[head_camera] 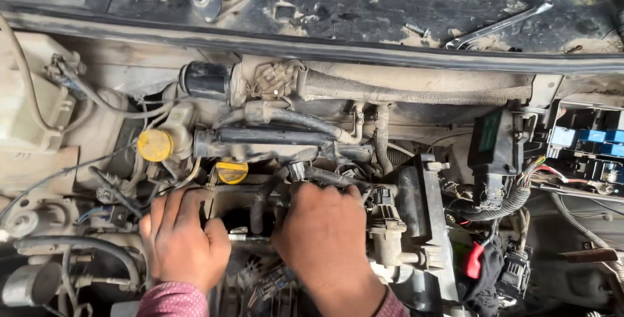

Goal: The person works in the open engine bay of a car, using a green-handled screwdriver to loosen and tighten a component near the intake area. They hold surrounding hoses and parts aside with the other hand while turning the screwdriver repeatedly and repositioning it on the fastener.

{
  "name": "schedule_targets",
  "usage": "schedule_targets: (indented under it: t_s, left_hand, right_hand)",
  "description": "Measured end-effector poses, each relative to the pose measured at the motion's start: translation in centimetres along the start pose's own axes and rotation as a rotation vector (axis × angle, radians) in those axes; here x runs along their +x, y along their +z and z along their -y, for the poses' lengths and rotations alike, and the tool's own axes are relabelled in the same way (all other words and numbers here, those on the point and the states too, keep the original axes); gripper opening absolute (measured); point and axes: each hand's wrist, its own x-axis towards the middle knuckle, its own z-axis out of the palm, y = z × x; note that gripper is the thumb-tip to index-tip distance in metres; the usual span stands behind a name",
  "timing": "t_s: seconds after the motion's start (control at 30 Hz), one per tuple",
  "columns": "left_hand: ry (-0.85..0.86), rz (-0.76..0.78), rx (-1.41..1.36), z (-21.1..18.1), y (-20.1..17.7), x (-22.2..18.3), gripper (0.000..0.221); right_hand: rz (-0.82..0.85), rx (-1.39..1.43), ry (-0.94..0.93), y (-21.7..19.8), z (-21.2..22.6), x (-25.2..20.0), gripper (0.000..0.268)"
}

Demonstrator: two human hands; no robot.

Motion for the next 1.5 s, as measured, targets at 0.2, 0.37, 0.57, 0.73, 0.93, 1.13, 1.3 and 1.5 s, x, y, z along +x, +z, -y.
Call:
schedule_targets:
  t_s: [0.2,0.37,0.57,0.73,0.93,1.13,1.3,1.5]
  left_hand:
    - [0.029,0.000,0.061,0.1,-0.3,-0.2,0.032]
    - [0.037,-0.011,0.032,0.3,-0.1,-0.5,0.031]
    - [0.031,-0.001,0.043,0.1,-0.2,-0.4,0.031]
    - [0.037,-0.004,0.037,0.2,-0.3,-0.3,0.030]
    - [0.025,0.028,0.020,0.1,-0.5,0.0,0.029]
    - [0.043,0.028,0.009,0.5,-0.3,0.0,0.029]
    - [0.051,0.067,-0.008,0.3,-0.7,0.1,0.033]
    - [-0.012,0.169,0.018,0.7,-0.5,0.2,0.034]
  right_hand:
    - [0.028,0.078,0.077,-0.1,0.1,-0.1,0.022]
    - [-0.031,0.163,0.044,-0.5,-1.1,-1.2,0.027]
    - [-0.399,0.655,0.244,-4.1,-3.1,-4.7,0.028]
    - [-0.671,0.802,0.337,-7.5,-5.8,-5.8,0.028]
    - [-0.637,0.574,0.281,-8.0,-7.9,-5.5,0.030]
    - [-0.289,0.530,0.238,-4.5,-9.0,-3.6,0.035]
    - [-0.191,0.238,-0.063,-1.9,-9.0,-2.6,0.030]
    - [-0.126,0.224,-0.043,-4.7,-7.1,-0.3,0.034]
